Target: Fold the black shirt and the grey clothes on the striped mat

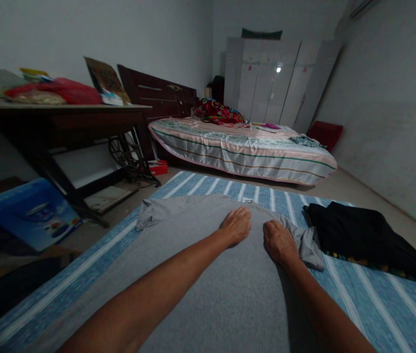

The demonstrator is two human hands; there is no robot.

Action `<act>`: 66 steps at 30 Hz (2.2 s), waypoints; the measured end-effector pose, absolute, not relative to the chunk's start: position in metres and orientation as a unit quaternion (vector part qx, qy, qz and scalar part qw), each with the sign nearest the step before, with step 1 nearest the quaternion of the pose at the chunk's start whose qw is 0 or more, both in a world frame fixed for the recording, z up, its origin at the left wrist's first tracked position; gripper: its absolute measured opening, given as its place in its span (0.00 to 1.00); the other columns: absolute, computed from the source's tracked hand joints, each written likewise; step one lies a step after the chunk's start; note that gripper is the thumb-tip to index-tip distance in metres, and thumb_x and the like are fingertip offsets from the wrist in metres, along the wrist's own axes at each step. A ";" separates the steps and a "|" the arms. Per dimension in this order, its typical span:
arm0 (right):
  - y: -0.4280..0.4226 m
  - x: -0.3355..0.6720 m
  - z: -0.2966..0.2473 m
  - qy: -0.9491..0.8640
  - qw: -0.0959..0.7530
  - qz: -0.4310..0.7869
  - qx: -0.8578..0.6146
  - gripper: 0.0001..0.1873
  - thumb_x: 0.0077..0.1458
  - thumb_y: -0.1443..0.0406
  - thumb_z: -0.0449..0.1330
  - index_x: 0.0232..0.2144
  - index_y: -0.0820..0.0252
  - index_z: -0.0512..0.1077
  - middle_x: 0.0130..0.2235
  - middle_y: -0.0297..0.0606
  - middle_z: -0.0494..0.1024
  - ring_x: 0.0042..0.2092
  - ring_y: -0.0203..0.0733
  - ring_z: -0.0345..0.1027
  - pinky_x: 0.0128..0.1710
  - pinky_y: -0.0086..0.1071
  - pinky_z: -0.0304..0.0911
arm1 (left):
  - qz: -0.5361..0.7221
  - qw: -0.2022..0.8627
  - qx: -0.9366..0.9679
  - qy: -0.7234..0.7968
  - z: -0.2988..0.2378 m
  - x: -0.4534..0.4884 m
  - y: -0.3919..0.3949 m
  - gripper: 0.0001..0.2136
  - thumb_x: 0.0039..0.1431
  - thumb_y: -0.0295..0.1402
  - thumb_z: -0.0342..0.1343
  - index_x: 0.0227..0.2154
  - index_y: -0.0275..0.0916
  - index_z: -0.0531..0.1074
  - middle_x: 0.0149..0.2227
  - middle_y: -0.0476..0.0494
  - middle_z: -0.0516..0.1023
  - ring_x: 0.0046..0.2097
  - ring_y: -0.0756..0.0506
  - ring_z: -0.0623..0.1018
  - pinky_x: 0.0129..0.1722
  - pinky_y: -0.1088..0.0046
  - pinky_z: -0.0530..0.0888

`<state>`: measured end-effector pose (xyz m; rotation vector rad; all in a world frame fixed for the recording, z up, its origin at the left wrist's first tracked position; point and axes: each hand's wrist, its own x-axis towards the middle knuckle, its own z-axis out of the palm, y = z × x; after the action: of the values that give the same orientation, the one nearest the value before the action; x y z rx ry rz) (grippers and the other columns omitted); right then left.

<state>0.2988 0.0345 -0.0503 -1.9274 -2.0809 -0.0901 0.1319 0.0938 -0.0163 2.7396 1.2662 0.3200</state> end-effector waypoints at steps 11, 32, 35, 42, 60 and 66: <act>0.039 0.299 -0.056 -0.709 0.089 -0.052 -0.698 0.16 0.62 0.65 0.45 0.44 0.62 0.70 0.48 0.48 0.72 0.49 0.48 0.66 0.50 0.42 0.57 | 0.098 -0.002 0.855 0.509 0.007 -0.001 0.133 0.13 0.60 0.27 0.45 0.44 0.37 0.71 0.49 0.39 0.74 0.53 0.45 0.71 0.54 0.69 0.65; 0.095 0.124 -0.051 -0.730 0.107 -0.011 -0.675 0.37 0.63 0.47 0.40 0.60 0.72 0.55 0.61 0.56 0.57 0.63 0.58 0.45 0.59 0.49 0.42 | 0.035 0.017 0.795 0.605 0.010 -0.033 0.207 0.11 0.62 0.36 0.52 0.44 0.35 0.70 0.45 0.41 0.74 0.46 0.44 0.75 0.45 0.61 0.72; 0.096 0.124 -0.051 -0.728 0.110 -0.006 -0.676 0.37 0.62 0.47 0.40 0.60 0.72 0.54 0.62 0.57 0.55 0.63 0.58 0.44 0.59 0.49 0.41 | 0.049 0.011 0.794 0.606 0.017 -0.036 0.209 0.10 0.61 0.31 0.51 0.43 0.37 0.71 0.45 0.40 0.76 0.47 0.43 0.75 0.44 0.68 0.71; 0.097 0.123 -0.050 -0.728 0.110 -0.002 -0.677 0.37 0.62 0.47 0.41 0.60 0.71 0.55 0.62 0.56 0.56 0.63 0.58 0.45 0.58 0.49 0.42 | 0.066 0.013 0.798 0.599 0.017 -0.047 0.219 0.16 0.52 0.31 0.57 0.45 0.39 0.70 0.44 0.43 0.77 0.45 0.44 0.76 0.40 0.74 0.70; 0.094 0.121 -0.042 -0.725 0.119 0.014 -0.678 0.35 0.62 0.48 0.41 0.59 0.70 0.57 0.61 0.56 0.58 0.62 0.58 0.45 0.58 0.48 0.41 | 0.086 -0.080 0.862 0.494 0.007 -0.022 0.192 0.11 0.57 0.22 0.47 0.40 0.35 0.71 0.46 0.37 0.71 0.52 0.41 0.69 0.51 0.65 0.66; 0.092 0.121 -0.037 -0.722 0.130 0.021 -0.679 0.32 0.62 0.48 0.42 0.56 0.67 0.60 0.59 0.55 0.60 0.61 0.56 0.49 0.57 0.48 0.42 | 0.069 -0.032 0.901 0.428 -0.018 -0.012 0.186 0.11 0.62 0.32 0.45 0.44 0.37 0.70 0.48 0.41 0.73 0.51 0.44 0.72 0.52 0.68 0.67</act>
<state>0.1207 0.0920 -0.0367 -1.9733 -2.0978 0.0610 -0.0122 0.1863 -0.0177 2.8883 1.3731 0.2219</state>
